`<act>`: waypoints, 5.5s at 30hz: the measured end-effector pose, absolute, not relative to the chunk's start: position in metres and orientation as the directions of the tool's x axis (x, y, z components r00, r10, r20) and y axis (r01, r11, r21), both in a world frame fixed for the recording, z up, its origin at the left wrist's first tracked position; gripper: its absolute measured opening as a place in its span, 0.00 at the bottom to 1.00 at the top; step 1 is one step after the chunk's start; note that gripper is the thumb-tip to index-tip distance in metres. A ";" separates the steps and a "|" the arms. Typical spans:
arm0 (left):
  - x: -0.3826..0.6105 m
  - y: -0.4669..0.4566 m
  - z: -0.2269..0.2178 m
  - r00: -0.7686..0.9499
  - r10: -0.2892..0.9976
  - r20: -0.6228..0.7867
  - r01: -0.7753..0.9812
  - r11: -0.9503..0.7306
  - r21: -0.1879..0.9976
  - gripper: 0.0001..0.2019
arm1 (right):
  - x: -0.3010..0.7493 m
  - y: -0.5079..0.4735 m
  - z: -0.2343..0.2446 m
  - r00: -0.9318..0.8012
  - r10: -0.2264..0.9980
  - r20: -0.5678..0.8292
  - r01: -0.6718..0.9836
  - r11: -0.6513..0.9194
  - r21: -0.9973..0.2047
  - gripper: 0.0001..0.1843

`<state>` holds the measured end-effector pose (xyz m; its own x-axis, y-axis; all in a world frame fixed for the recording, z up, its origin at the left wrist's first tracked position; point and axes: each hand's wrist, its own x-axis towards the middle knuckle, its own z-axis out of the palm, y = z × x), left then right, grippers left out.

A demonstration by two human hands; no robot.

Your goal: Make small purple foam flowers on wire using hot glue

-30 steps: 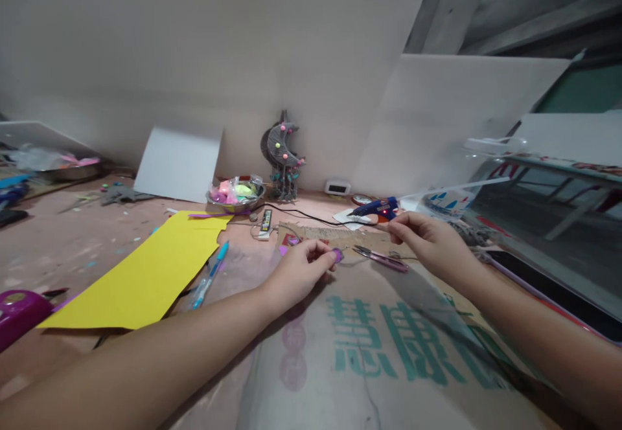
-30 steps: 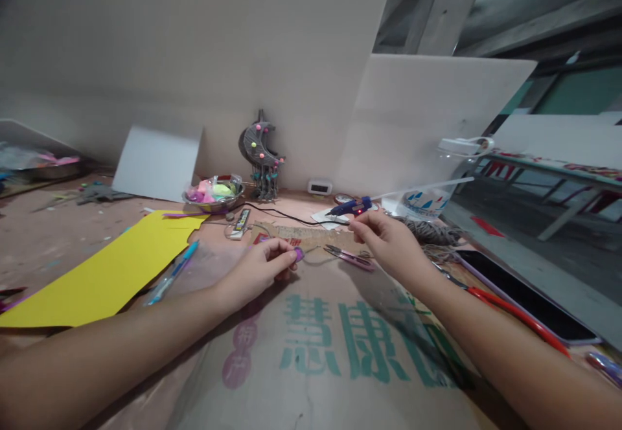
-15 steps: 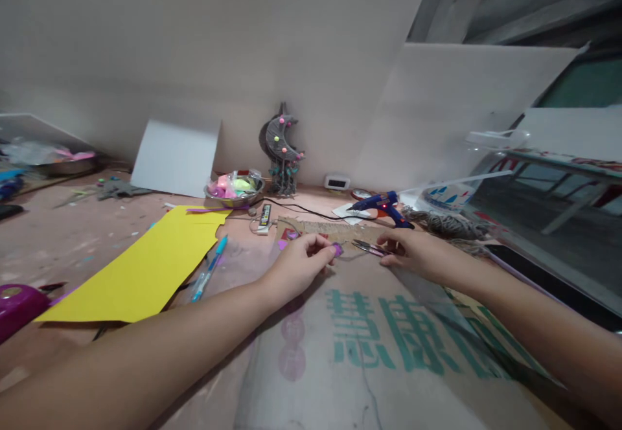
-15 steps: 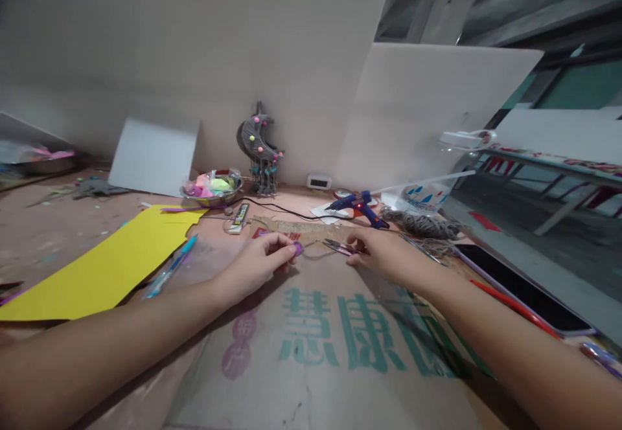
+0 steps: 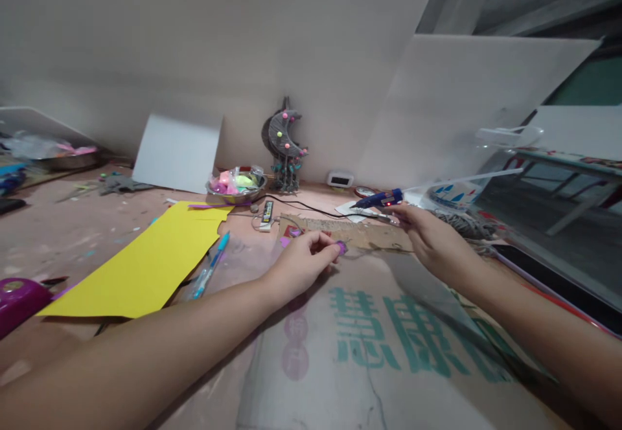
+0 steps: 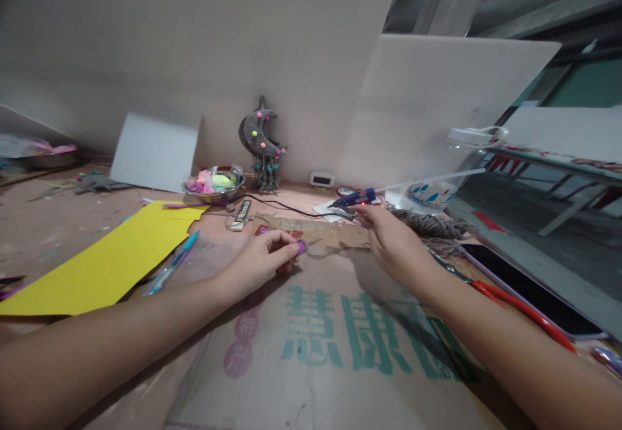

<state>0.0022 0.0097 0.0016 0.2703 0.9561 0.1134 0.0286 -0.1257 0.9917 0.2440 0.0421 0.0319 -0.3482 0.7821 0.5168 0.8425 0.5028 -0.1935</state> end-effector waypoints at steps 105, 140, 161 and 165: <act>0.003 0.004 0.006 0.272 0.950 0.151 0.093 -0.182 0.979 0.09 | 0.229 0.025 0.006 -0.404 0.760 0.510 0.824 0.544 -0.157 0.19; 0.000 0.000 0.005 0.334 0.908 0.252 0.213 -0.333 0.919 0.10 | 0.185 -0.005 0.019 -0.317 0.924 0.215 0.604 0.372 -0.705 0.14; 0.002 0.003 0.001 0.310 0.932 0.191 0.145 -0.244 0.959 0.12 | 0.215 0.019 0.030 -0.083 0.907 0.412 0.573 0.382 -0.725 0.16; 0.002 0.005 0.000 0.298 0.938 0.175 0.138 -0.223 0.965 0.12 | 0.226 0.032 0.034 -0.128 0.930 0.344 0.601 0.348 -0.720 0.15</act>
<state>0.0021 0.0046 -0.0004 0.2982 0.9384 0.1746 0.1382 -0.2234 0.9649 0.2259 0.0317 0.0336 -0.1279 0.9303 0.3437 0.6007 0.3485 -0.7195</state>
